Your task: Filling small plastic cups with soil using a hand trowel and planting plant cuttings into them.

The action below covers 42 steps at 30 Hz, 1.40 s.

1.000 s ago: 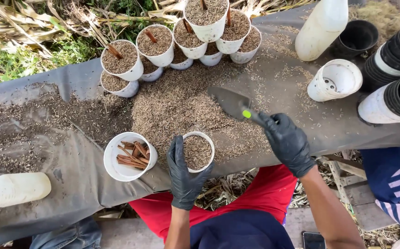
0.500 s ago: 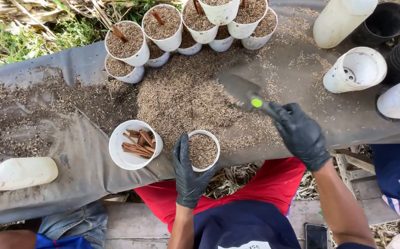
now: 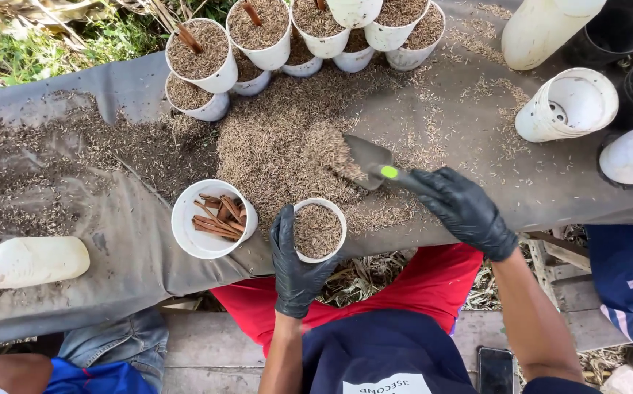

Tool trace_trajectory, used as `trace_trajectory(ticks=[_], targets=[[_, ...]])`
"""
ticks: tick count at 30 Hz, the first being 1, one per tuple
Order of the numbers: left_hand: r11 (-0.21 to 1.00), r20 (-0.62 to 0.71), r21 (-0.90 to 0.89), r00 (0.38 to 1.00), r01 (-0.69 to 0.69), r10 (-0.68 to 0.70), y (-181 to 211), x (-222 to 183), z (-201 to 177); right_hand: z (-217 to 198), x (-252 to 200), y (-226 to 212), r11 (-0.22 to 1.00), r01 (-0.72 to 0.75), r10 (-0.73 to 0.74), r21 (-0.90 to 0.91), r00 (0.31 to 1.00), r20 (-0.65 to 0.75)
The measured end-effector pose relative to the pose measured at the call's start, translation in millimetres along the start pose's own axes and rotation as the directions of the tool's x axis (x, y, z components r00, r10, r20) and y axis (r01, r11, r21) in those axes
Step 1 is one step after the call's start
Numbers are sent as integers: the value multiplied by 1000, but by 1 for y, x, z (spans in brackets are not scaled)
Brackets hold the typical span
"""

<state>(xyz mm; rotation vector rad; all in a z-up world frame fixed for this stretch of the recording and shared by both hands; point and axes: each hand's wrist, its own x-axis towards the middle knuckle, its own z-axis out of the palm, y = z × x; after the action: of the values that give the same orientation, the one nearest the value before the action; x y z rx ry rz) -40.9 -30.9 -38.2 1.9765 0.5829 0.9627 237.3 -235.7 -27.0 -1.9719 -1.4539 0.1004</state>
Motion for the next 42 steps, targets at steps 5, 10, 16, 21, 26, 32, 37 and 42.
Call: trace_trajectory(ticks=[5, 10, 16, 21, 26, 32, 37, 42], targets=[[995, 20, 48, 997, -82, 81, 8, 24, 3, -55, -4, -20, 993, -78, 77, 84, 997, 6], [982, 63, 102, 987, -156, 150, 5, 61, 12, -107, 3, -18, 993, 121, -121, -10, 991, -65], [991, 156, 11, 979, -136, 132, 8, 94, 30, -165, 32, -45, 988, 65, -60, -139, 997, 41], [977, 127, 70, 973, -201, 191, 18, 102, 47, -178, 59, -51, 921, 182, -98, -344, 964, 248], [980, 141, 57, 973, -193, 183, 8, 101, 57, -180, 74, -60, 936, 239, -165, -258, 946, 279], [973, 171, 59, 963, -223, 211, -3, 105, 71, -185, 70, -49, 907, 246, -154, -341, 949, 276], [964, 214, 112, 953, -243, 215, -6, 110, 81, -188, 70, -49, 891, 235, -131, -387, 952, 276], [959, 212, 161, 957, -235, 199, -6, 112, 88, -195, 67, -48, 882, 182, -45, -436, 951, 306]])
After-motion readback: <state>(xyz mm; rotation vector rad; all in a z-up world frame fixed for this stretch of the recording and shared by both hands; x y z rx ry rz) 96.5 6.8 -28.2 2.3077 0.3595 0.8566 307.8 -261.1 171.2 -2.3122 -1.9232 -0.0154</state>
